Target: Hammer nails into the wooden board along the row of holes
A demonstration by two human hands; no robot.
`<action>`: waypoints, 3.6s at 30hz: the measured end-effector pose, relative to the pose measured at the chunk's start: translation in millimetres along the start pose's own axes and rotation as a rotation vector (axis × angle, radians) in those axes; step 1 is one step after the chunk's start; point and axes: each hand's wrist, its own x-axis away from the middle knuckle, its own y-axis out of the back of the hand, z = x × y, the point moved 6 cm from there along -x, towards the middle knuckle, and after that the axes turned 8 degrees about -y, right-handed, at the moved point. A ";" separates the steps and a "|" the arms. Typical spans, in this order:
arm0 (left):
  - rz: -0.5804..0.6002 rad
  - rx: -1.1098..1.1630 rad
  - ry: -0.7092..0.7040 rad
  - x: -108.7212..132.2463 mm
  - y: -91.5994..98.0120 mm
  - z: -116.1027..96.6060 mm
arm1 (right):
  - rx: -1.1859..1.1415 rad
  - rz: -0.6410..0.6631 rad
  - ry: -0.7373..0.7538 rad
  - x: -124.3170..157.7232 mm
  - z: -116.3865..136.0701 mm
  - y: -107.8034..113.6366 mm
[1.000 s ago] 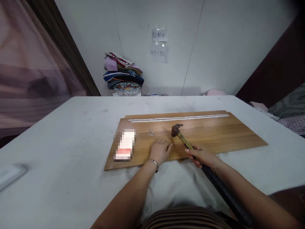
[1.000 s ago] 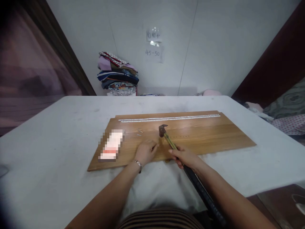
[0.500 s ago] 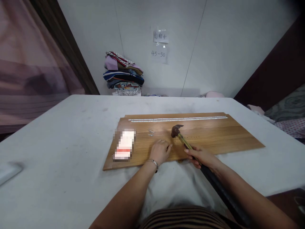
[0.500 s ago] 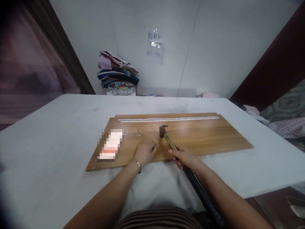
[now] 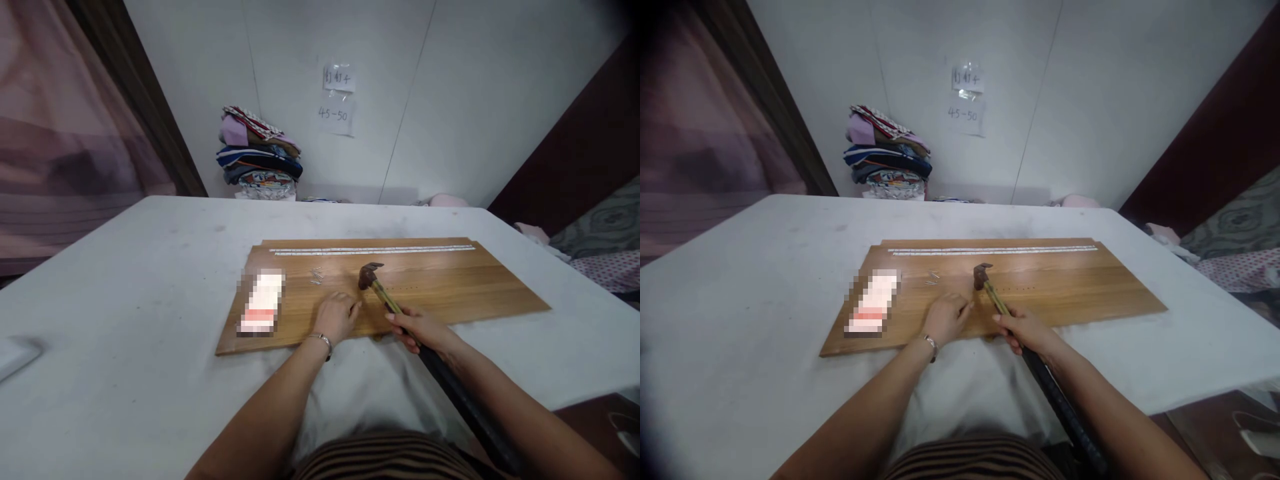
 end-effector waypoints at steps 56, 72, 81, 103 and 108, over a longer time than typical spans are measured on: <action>0.027 -0.027 0.001 -2.0 -0.7 -0.7 | -0.021 -0.023 -0.001 2.4 2.7 -1.2; 0.039 -0.024 0.015 -1.5 -0.2 -0.7 | -0.025 -0.021 -0.003 1.8 3.9 -1.1; 0.041 -0.032 0.000 -2.1 -2.2 1.0 | -0.018 -0.025 0.004 3.7 6.1 -1.7; 0.030 -0.017 0.004 -1.7 -2.7 1.7 | -0.041 -0.037 -0.025 2.7 7.0 -2.7; 0.042 -0.028 0.009 -1.7 -1.8 0.9 | -0.025 -0.038 -0.010 3.9 7.3 -1.9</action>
